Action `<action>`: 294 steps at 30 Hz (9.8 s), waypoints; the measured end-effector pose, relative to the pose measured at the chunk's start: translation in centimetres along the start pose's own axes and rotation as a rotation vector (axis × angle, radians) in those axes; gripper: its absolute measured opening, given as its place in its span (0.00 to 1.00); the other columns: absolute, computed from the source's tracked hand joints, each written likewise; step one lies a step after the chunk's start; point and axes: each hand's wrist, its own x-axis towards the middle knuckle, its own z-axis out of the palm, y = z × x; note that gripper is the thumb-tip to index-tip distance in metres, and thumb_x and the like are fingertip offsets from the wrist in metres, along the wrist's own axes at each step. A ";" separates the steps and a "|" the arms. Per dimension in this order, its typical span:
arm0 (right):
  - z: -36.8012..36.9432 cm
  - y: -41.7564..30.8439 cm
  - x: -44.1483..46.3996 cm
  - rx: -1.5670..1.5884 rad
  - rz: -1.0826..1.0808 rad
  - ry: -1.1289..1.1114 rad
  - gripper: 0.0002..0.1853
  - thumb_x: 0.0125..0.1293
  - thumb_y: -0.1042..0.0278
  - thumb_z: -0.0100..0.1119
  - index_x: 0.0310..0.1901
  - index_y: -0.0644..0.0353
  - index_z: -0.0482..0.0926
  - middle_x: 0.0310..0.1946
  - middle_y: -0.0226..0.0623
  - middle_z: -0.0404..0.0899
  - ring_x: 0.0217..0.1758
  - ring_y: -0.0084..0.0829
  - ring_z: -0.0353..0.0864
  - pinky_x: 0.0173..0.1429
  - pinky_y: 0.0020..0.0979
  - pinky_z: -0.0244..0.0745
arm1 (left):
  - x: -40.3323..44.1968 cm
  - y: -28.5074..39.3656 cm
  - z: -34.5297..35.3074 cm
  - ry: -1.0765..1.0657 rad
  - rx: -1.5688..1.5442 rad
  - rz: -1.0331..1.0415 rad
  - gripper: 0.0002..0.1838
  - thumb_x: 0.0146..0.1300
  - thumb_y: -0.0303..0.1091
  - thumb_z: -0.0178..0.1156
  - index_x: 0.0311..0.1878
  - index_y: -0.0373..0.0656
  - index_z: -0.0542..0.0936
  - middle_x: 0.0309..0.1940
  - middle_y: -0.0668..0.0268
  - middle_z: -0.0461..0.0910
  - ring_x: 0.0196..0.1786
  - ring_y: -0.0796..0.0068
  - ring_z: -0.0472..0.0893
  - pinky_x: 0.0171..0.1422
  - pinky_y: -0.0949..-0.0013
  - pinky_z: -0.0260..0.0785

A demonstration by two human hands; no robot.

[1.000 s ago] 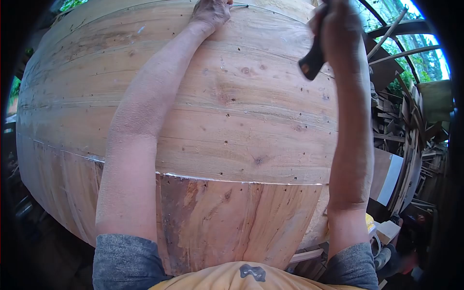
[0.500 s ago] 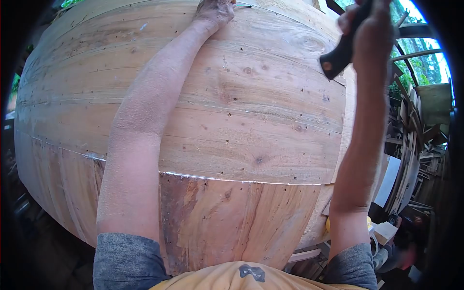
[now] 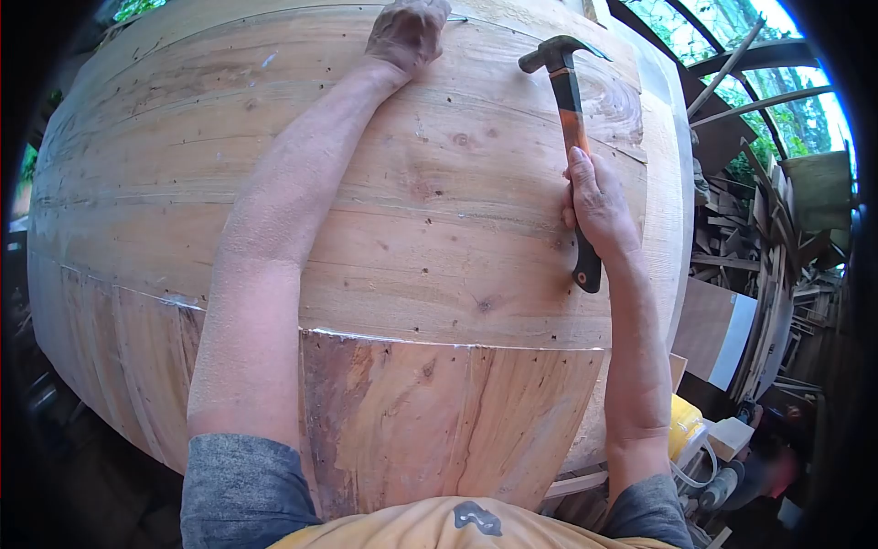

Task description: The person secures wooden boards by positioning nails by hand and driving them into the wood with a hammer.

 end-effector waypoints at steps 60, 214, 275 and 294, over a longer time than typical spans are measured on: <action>-2.1 -11.6 -1.1 0.300 -0.478 0.124 0.28 0.83 0.39 0.44 0.44 0.62 0.74 0.21 0.29 0.72 0.18 0.20 0.70 0.24 0.25 0.66 | -4.4 0.9 -1.1 -0.041 0.057 -0.200 0.03 0.60 0.27 0.60 0.31 0.46 0.77 0.28 0.58 0.78 0.35 0.53 0.79 0.42 0.52 0.72; -0.1 -11.0 -7.6 0.264 -0.536 0.063 0.29 0.84 0.40 0.42 0.46 0.63 0.75 0.25 0.31 0.76 0.20 0.18 0.73 0.26 0.23 0.68 | -6.4 6.6 -6.2 -0.087 0.035 -0.135 0.05 0.62 0.30 0.64 0.37 0.47 0.76 0.32 0.62 0.78 0.40 0.56 0.78 0.51 0.55 0.69; 0.4 3.9 -15.3 -0.231 0.058 -0.011 0.16 0.81 0.55 0.55 0.46 0.63 0.75 0.27 0.44 0.81 0.31 0.43 0.83 0.40 0.44 0.77 | -5.4 11.7 -6.2 -0.297 0.196 -0.615 0.12 0.66 0.40 0.62 0.42 0.44 0.88 0.36 0.52 0.88 0.44 0.49 0.87 0.56 0.51 0.78; 0.4 5.1 -15.2 -0.092 0.049 -0.075 0.26 0.83 0.39 0.43 0.42 0.57 0.73 0.22 0.28 0.72 0.22 0.20 0.71 0.27 0.27 0.68 | -10.4 13.1 -12.9 -0.304 0.039 -0.360 0.03 0.65 0.32 0.67 0.35 0.46 0.84 0.33 0.68 0.81 0.44 0.63 0.78 0.55 0.60 0.70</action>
